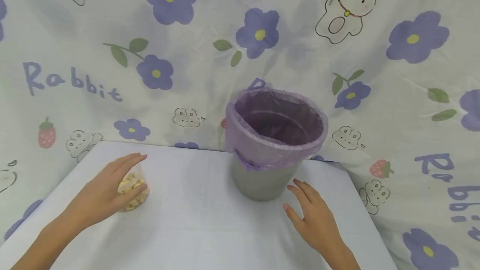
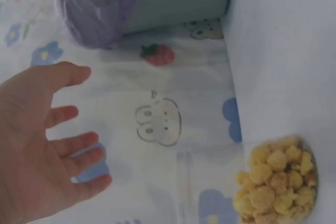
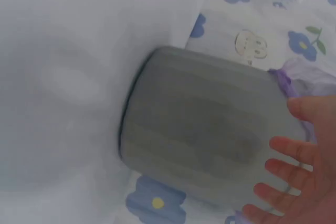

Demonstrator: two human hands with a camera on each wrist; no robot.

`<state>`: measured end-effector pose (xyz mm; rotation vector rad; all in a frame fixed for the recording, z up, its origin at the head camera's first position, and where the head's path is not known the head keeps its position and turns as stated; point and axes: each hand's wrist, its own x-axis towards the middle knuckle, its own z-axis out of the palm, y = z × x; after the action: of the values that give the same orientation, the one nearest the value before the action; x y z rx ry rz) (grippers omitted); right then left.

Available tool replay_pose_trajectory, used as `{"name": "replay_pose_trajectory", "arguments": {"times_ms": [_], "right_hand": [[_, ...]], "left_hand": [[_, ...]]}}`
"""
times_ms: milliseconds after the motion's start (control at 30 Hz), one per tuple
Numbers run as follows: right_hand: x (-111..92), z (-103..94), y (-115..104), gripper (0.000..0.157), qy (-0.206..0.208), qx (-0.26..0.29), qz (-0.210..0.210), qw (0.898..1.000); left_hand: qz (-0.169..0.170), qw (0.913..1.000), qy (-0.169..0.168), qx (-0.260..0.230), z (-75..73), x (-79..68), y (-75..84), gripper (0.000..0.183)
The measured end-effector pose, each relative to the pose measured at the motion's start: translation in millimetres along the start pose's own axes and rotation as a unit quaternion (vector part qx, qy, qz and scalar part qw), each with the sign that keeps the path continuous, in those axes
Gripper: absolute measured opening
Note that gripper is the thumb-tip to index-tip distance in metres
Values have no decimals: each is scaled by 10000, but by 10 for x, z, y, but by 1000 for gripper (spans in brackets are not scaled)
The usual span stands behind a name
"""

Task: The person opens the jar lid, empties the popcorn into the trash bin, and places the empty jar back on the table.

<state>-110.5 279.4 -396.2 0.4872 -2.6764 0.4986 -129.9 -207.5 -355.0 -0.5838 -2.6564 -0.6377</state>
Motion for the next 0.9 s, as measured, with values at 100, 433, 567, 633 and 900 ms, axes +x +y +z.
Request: {"name": "replay_pose_trajectory", "arguments": {"times_ms": [100, 433, 567, 633, 900], "right_hand": [[-3, 51, -64, 42, 125, 365, 79, 9992], [76, 301, -252, 44, 48, 1572, -185, 9874], [140, 382, -358, 41, -120, 2144, -311, 9762], [173, 413, -407, 39, -218, 2389, -315, 9703], [294, 554, -623, 39, -572, 3004, -103, 9520]], "left_hand": [[-79, 9988, -210, -442, -28, -48, -100, 69], [-596, 9925, -196, -1046, -67, -243, -518, 81], [-658, 9913, -44, -1140, -83, -338, -711, 83], [-720, 9889, -51, -1300, -85, -390, -795, 84], [-1217, 9736, -360, -1899, -83, -613, -1034, 82]]}}
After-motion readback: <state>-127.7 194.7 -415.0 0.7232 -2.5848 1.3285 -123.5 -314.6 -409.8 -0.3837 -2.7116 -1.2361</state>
